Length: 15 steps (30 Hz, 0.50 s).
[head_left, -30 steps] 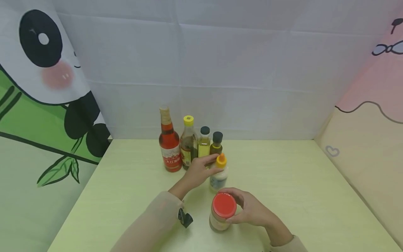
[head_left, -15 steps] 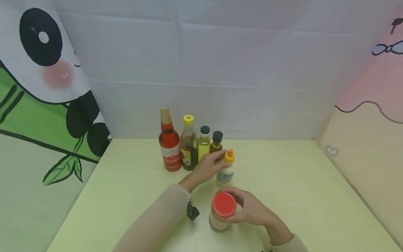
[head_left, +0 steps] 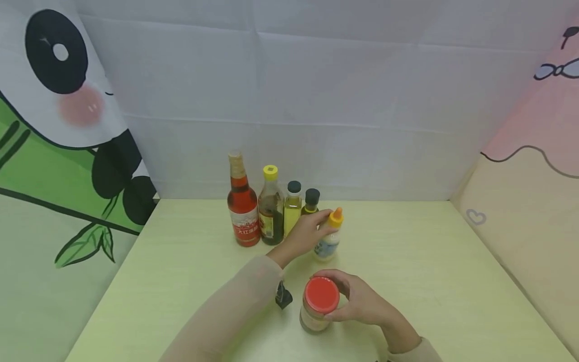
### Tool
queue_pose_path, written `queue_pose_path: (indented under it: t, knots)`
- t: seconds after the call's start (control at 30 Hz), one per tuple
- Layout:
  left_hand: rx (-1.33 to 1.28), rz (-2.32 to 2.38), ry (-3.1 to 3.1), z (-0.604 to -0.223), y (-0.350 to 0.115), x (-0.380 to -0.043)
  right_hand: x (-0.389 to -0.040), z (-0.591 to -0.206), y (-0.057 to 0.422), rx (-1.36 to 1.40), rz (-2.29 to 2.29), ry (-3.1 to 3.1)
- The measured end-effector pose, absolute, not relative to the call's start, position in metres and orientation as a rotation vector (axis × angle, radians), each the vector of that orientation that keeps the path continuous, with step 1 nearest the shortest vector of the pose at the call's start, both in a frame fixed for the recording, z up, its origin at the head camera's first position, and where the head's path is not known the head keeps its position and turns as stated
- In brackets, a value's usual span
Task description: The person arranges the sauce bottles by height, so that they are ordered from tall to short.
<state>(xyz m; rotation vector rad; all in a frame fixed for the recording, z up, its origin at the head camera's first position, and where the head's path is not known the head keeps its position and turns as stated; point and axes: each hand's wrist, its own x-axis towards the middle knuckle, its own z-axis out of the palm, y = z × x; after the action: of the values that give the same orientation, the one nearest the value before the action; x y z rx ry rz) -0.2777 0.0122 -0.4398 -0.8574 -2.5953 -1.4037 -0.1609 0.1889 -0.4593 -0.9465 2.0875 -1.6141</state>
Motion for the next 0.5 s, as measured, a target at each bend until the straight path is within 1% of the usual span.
queue_pose_path:
  t: [0.27,0.5]
  knots:
    - [-0.844,-1.413,-2.662,-0.442,0.019,-0.287,-0.161,-0.459,0.189,-0.928,-1.603,2.096]
    - [-0.85,-1.424,-2.679,-0.44,0.024,-0.287,-0.162,-0.46,0.189,-0.969,-1.627,2.056]
